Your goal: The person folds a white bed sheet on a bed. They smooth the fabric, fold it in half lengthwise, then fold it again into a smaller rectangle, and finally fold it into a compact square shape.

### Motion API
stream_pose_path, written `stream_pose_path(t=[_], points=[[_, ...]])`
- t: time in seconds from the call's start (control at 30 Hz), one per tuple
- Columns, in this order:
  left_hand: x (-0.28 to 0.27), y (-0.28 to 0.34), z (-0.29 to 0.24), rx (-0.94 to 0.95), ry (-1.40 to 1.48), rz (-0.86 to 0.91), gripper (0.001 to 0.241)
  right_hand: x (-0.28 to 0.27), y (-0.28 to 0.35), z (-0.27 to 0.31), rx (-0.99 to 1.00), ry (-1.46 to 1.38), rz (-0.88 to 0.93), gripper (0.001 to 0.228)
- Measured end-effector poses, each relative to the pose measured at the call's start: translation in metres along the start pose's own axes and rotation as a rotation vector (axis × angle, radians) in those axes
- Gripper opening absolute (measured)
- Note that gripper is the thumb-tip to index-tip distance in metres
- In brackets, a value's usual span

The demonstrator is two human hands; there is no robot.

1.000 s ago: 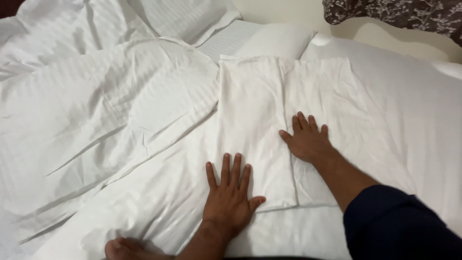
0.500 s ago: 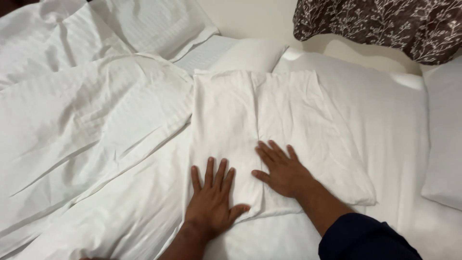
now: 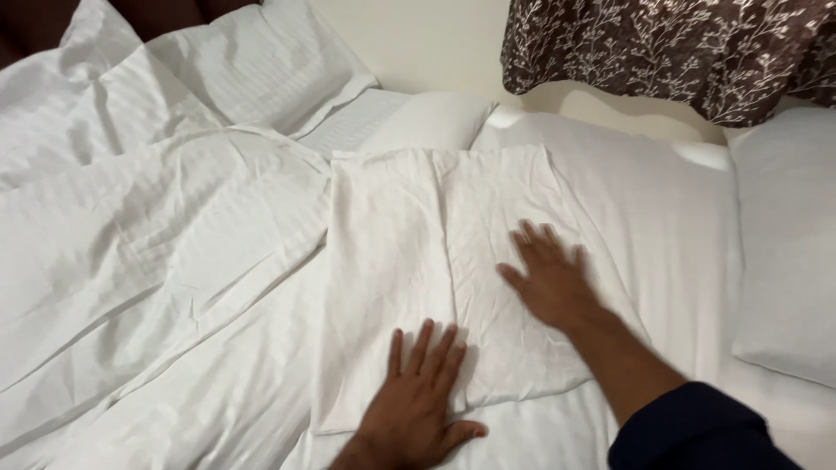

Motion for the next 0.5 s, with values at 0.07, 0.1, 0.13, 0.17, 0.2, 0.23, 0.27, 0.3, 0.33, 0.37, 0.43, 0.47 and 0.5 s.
stream_pose_path(t=[0.07, 0.1, 0.13, 0.17, 0.2, 0.23, 0.27, 0.3, 0.33, 0.37, 0.43, 0.47, 0.5], points=[[0.032, -0.005, -0.004, -0.003, 0.042, 0.041, 0.104, -0.002, -0.002, 0.02, -0.151, -0.033, -0.114, 0.073], [0.043, -0.004, -0.006, 0.007, -0.067, -0.09, 0.097, 0.01, 0.001, 0.03, -0.237, -0.118, -0.025, 0.072], [0.053, -0.002, -0.008, 0.016, -0.176, -0.223, 0.091, 0.021, 0.005, 0.042, -0.323, -0.203, 0.064, 0.072], [0.061, 0.001, -0.011, 0.022, -0.175, -0.231, 0.091, 0.023, 0.009, 0.036, -0.32, -0.196, 0.057, 0.072], [0.069, 0.002, -0.012, 0.011, -0.083, -0.209, 0.089, 0.032, 0.013, 0.018, -0.189, -0.11, 0.126, 0.073], [0.077, 0.004, -0.011, -0.004, 0.004, -0.185, 0.087, 0.041, 0.017, 0.002, -0.062, -0.028, 0.192, 0.075], [0.093, 0.005, -0.006, -0.002, -0.001, -0.191, 0.087, 0.031, 0.019, -0.003, -0.063, -0.027, 0.185, 0.075], [0.105, 0.012, -0.01, 0.115, -0.159, -0.29, 0.078, 0.022, 0.025, -0.023, 0.133, 0.003, 0.168, 0.075], [0.12, 0.022, -0.015, 0.232, -0.318, -0.389, 0.07, 0.012, 0.035, -0.041, 0.33, 0.032, 0.148, 0.075], [0.099, 0.02, -0.012, 0.236, -0.322, -0.389, 0.07, 0.017, 0.035, -0.055, 0.331, 0.028, 0.145, 0.075], [0.072, 0.009, 0.007, 0.107, -0.12, -0.128, 0.061, 0.02, 0.043, -0.093, 0.486, 0.009, 0.007, 0.087], [0.028, 0.002, 0.009, 0.11, -0.122, -0.127, 0.061, 0.005, 0.044, -0.088, 0.488, 0.006, 0.006, 0.087], [-0.013, -0.009, 0.051, -0.341, -0.095, -0.034, 0.069, -0.003, 0.053, -0.089, 0.609, -0.048, 0.05, 0.087]])
Point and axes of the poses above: each hand's wrist, its own y-axis away from the middle knuckle, its own x-axis out of the palm, z = x × y, the point moved 9 cm from there along -y, towards the middle knuckle, and after that the axes turned 13 degrees about -x, right-handed, at the moved point
